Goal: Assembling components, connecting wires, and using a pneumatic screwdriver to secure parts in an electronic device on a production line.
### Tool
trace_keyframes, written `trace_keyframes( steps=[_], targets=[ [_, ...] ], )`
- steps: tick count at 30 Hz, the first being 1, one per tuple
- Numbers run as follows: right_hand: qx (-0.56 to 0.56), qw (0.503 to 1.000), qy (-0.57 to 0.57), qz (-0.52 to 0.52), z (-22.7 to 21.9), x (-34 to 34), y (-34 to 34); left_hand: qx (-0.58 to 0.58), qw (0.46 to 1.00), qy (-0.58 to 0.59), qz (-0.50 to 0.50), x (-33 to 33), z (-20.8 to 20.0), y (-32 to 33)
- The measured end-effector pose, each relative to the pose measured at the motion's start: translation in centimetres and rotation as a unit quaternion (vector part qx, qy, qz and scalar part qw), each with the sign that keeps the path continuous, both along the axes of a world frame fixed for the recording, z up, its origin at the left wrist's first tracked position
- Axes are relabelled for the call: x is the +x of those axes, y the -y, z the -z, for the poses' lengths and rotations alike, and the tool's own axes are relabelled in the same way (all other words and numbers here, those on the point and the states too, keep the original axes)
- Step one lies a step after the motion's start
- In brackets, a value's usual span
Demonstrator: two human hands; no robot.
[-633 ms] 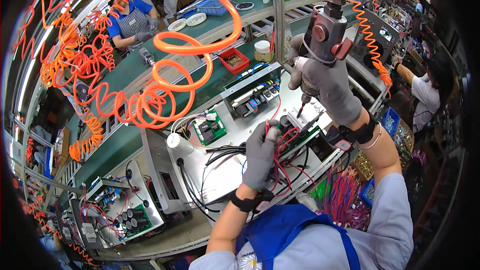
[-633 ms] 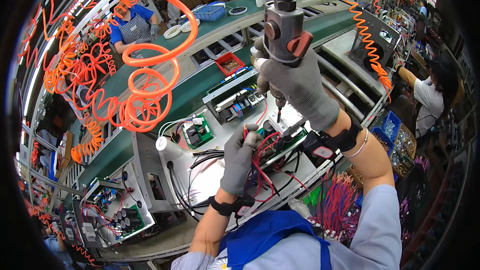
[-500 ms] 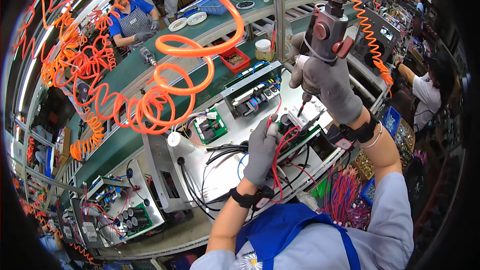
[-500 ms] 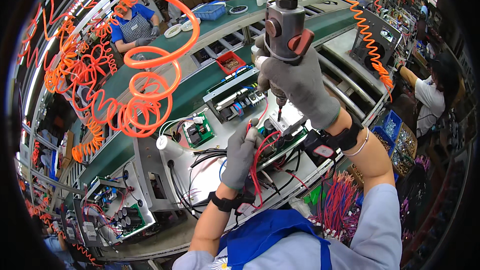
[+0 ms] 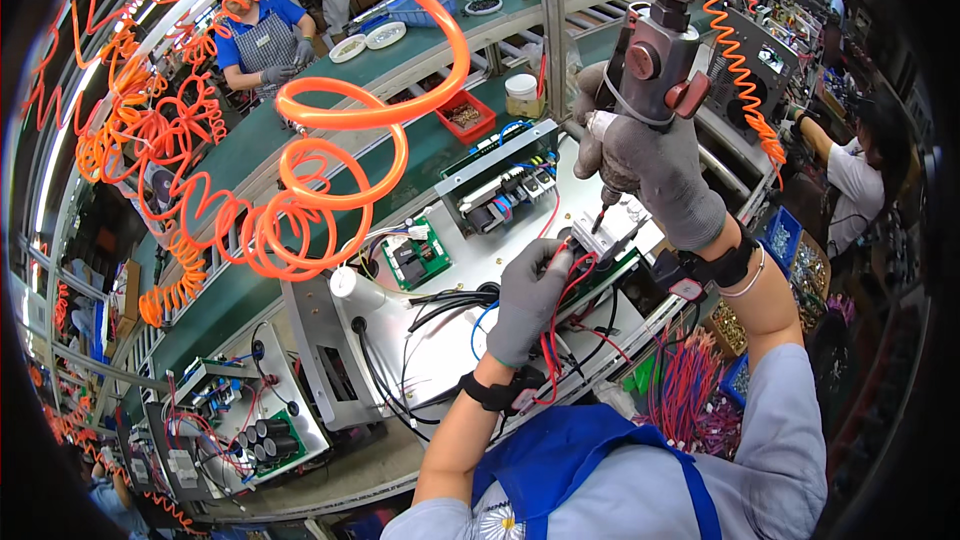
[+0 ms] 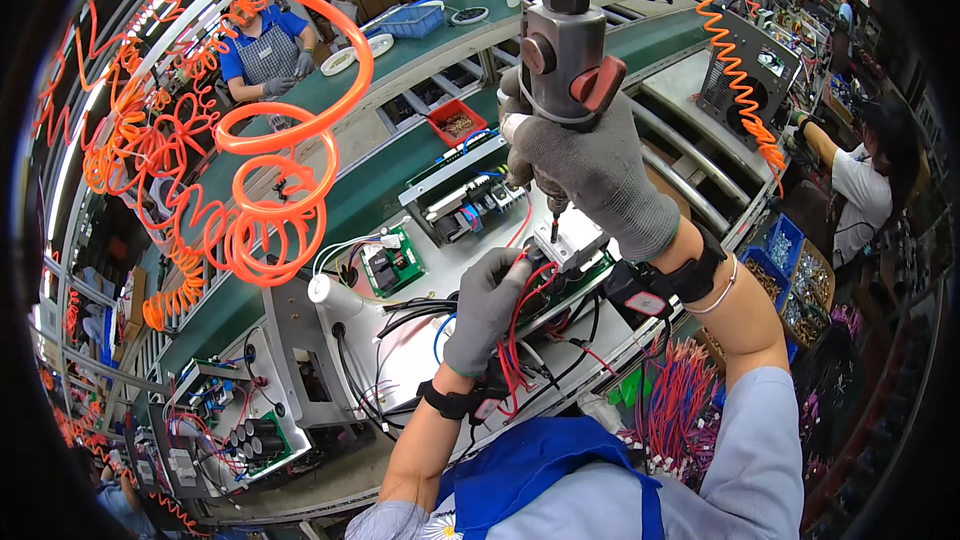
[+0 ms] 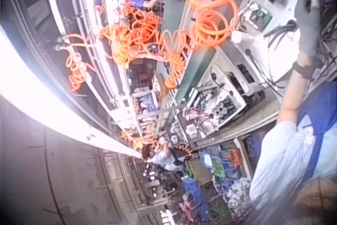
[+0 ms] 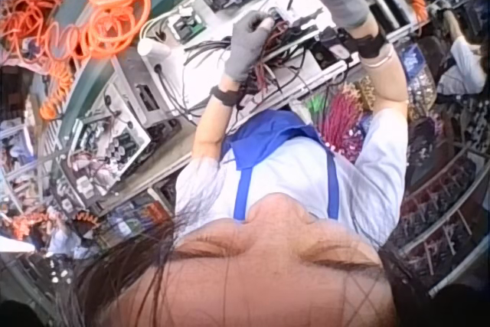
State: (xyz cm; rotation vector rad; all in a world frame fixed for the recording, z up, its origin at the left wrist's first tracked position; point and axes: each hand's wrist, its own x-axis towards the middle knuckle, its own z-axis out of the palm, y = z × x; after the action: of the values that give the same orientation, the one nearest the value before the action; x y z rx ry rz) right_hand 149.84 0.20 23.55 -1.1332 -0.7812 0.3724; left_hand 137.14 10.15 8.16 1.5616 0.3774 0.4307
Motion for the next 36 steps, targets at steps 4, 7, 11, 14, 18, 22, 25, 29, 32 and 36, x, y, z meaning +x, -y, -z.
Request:
trace_keyframes(
  steps=[4, 7, 11, 14, 18, 22, 25, 29, 32, 36],
  targets=[
    [0.004, 1.000, -0.015, 0.017, 0.0, -0.3, -0.2, 0.071, 0.997, 0.032, 0.012, -0.1, -0.3, 0.0],
    [0.004, 1.000, -0.008, 0.021, -0.1, -0.3, -0.3, 0.010, 0.999, 0.044, 0.007, -0.2, -0.4, 0.2],
    [-0.040, 0.998, 0.033, 0.020, -0.2, -0.2, 0.0, -0.066, 0.997, 0.028, 0.008, -0.1, -0.5, 0.3],
    [-0.068, 0.998, 0.012, 0.014, -0.2, -0.2, 0.1, -0.066, 0.997, 0.034, 0.017, 0.1, -0.3, 0.2],
    [-0.043, 0.998, 0.040, 0.024, 0.0, -0.3, -0.1, -0.041, 0.998, 0.044, 0.007, 0.2, 0.1, 0.0],
    [-0.010, 1.000, -0.011, 0.012, 0.0, -0.3, -0.3, 0.065, 0.997, 0.040, -0.012, 0.3, 0.5, 0.0],
    [-0.045, 0.999, 0.023, 0.007, 0.0, -0.2, -0.2, 0.060, 0.996, 0.056, -0.016, 0.5, 0.6, 0.1],
    [-0.058, 0.998, 0.027, 0.016, 0.0, -0.2, -0.1, 0.009, 1.000, 0.004, 0.016, 0.7, 0.3, 0.4],
    [-0.048, 0.998, 0.043, 0.015, 0.0, -0.2, -0.1, 0.043, 0.999, 0.002, 0.026, 0.5, 0.1, 0.4],
    [-0.041, 0.998, 0.042, 0.012, 0.0, -0.2, -0.2, 0.000, 1.000, 0.016, 0.020, 0.0, -0.1, 0.2]
  ],
)
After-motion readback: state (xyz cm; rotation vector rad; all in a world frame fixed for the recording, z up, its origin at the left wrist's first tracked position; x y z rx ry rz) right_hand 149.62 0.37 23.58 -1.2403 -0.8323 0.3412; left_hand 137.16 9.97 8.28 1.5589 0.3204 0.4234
